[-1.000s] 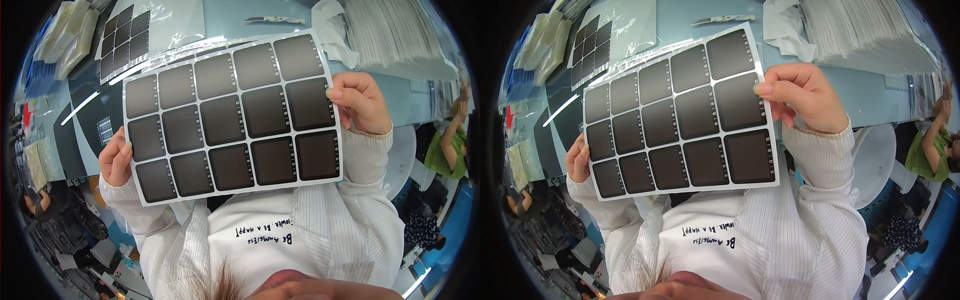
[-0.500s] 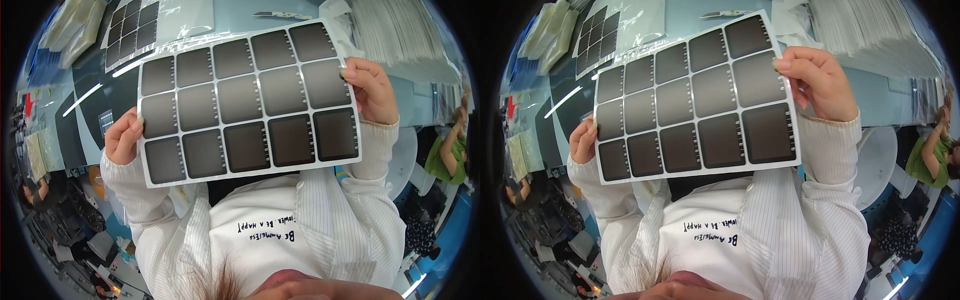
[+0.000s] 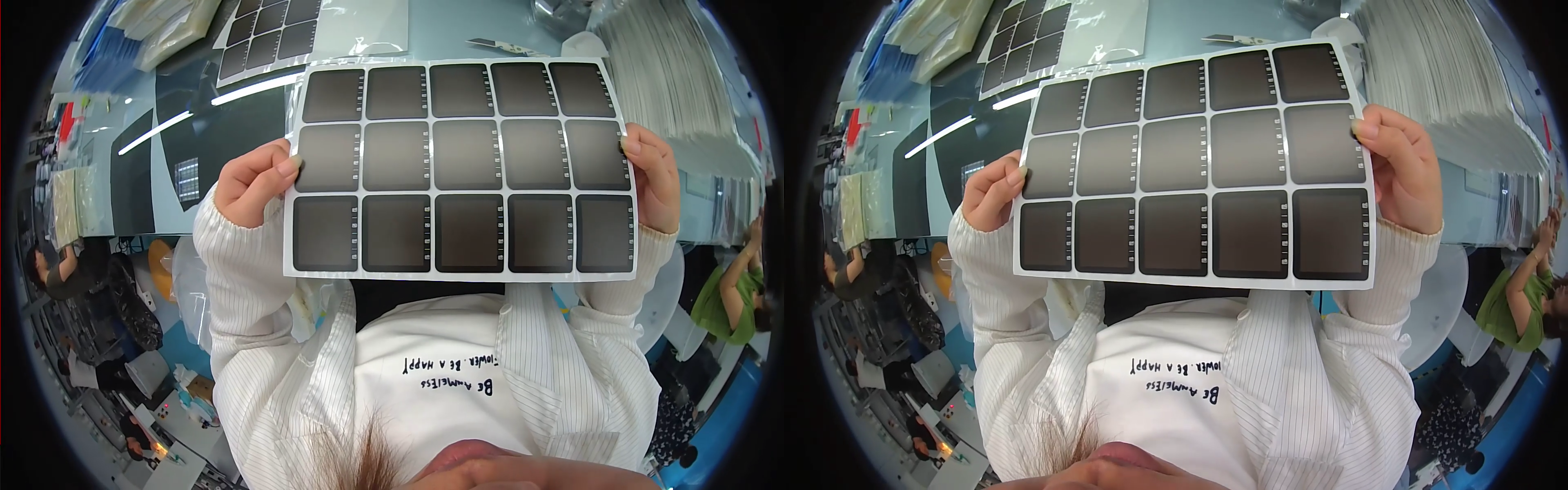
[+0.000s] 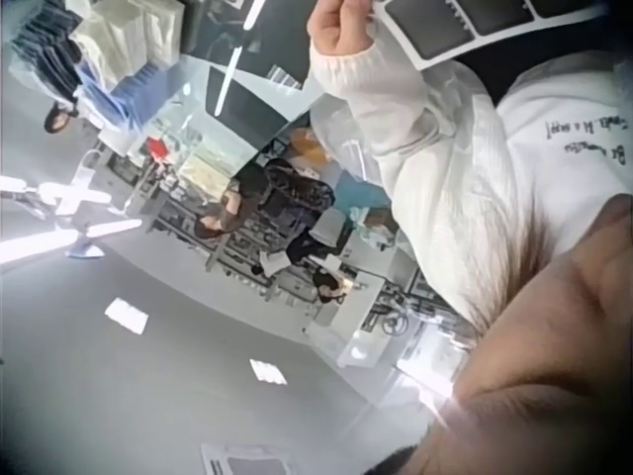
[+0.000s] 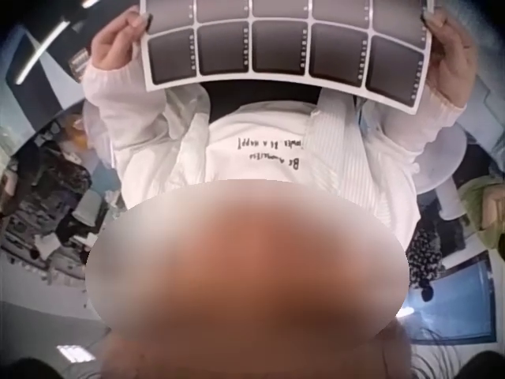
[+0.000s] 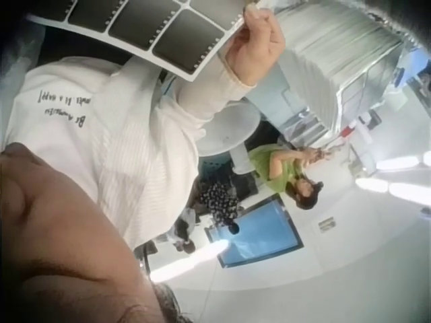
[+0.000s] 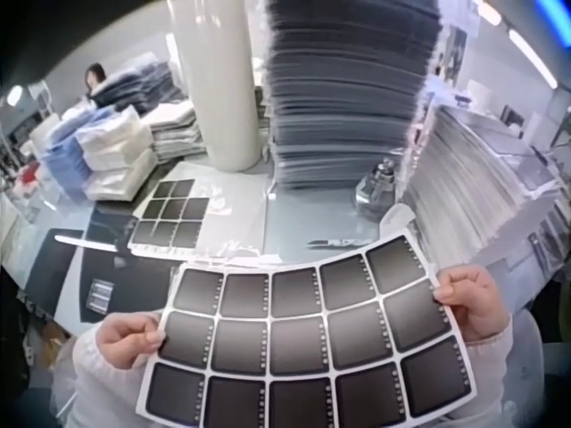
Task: Picking up individual solar cell sheets from a stack, inspecting them, cleaning them with a white cloth, and restacking them.
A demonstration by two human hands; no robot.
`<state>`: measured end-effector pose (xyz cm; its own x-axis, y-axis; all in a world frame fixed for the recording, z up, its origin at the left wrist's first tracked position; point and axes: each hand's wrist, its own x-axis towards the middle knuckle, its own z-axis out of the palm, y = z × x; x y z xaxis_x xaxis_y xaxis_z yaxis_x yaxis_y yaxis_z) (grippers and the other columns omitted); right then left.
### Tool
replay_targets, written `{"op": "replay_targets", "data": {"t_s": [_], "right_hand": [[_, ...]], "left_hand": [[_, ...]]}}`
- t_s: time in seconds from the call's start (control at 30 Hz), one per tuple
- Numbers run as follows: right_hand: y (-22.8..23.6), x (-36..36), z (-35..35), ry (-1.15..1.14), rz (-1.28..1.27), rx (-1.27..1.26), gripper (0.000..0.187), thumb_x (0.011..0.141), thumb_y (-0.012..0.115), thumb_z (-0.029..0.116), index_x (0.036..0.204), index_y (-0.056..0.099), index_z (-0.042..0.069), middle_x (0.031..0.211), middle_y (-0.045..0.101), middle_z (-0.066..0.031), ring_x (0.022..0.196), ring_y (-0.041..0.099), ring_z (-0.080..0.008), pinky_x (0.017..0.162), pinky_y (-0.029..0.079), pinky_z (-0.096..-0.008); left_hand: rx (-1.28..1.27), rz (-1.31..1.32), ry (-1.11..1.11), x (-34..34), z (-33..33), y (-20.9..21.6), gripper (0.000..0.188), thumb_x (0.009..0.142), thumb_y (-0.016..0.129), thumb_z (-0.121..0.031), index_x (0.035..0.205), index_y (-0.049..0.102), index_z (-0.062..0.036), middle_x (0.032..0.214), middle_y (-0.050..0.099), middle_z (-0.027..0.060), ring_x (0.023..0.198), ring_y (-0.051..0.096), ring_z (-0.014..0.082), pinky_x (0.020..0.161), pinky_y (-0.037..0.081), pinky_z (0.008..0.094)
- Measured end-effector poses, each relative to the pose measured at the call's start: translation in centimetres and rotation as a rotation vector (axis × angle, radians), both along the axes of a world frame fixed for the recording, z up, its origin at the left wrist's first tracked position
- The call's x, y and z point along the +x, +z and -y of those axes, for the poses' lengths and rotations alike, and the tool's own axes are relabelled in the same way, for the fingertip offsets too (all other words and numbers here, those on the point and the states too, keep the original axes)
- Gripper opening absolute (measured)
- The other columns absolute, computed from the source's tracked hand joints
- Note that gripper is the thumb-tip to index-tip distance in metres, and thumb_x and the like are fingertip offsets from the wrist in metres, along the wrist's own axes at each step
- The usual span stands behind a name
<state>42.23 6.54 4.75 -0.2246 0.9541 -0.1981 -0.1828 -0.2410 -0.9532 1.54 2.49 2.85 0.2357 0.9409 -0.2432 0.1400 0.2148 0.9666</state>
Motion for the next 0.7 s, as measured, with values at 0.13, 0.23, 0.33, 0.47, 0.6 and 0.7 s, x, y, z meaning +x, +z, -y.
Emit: {"op": "replay_targets", "data": {"t_s": [0.13,0.23,0.33,0.47,0.6,0.7], "right_hand": [[0.9,0.5,0.0,-0.002,0.068,0.03,0.02,0.084,0.051,0.014,0.067,0.05,0.003,0.058,0.053,-0.001,0.04,0.039,-0.0029,0.038,0.029,-0.0166],[1.7,0.4,0.4,-0.05,0.263,0.208,0.018,0.084,0.053,0.012,0.071,0.056,0.001,0.059,0.052,0.0002,0.045,0.042,-0.0037,0.042,0.031,-0.0176],[1.7,-0.4,0.3,-0.054,0.469,0.535,0.013,0.083,0.057,0.007,0.075,0.059,-0.003,0.062,0.046,-0.001,0.05,0.045,-0.0073,0.046,0.032,-0.0198],[1.4,-0.7,0.0,-0.12,0.491,0.72,0.011,0.083,0.057,0.003,0.076,0.058,-0.004,0.062,0.046,-0.0013,0.049,0.045,-0.0076,0.045,0.032,-0.0194],[1.5,-0.3,-0.1,-0.154,0.48,0.795,0.011,0.084,0.057,0.003,0.077,0.059,-0.005,0.063,0.047,-0.0018,0.049,0.046,-0.008,0.045,0.032,-0.0193],[2.2,-0.1,0.0,-0.177,0.465,0.831,0.01,0.084,0.057,0.004,0.078,0.059,-0.005,0.063,0.049,-0.0024,0.05,0.047,-0.0081,0.045,0.033,-0.0191]], "left_hand": [[0.128,-0.035,-0.015,0.5,-0.4,0.7,0.023,0.083,0.052,-0.012,0.065,0.048,0.0011,0.068,0.045,0.0018,0.062,0.04,0.01,0.061,0.034,0.0238],[0.386,-0.25,0.029,1.2,-0.3,2.1,0.022,0.082,0.054,-0.01,0.065,0.048,0.0023,0.067,0.045,0.0036,0.062,0.04,0.0111,0.061,0.034,0.0237],[0.628,-0.415,0.082,1.6,-0.1,2.5,0.017,0.079,0.059,-0.006,0.067,0.051,0.0028,0.069,0.048,0.0062,0.061,0.043,0.0132,0.056,0.035,0.0249],[0.849,-0.509,0.125,1.4,-0.4,2.9,0.012,0.078,0.061,-0.002,0.069,0.055,0.0031,0.073,0.051,0.0081,0.06,0.047,0.0143,0.052,0.037,0.0253],[0.956,-0.508,0.178,1.6,-0.7,3.4,0.01,0.078,0.061,-0.001,0.071,0.056,0.003,0.075,0.052,0.0076,0.061,0.048,0.0138,0.053,0.037,0.0247],[0.977,-0.509,0.216,2.1,-0.6,4.4,0.01,0.079,0.062,-0.003,0.073,0.057,0.0031,0.077,0.053,0.0069,0.063,0.048,0.0143,0.056,0.039,0.0241]]}}
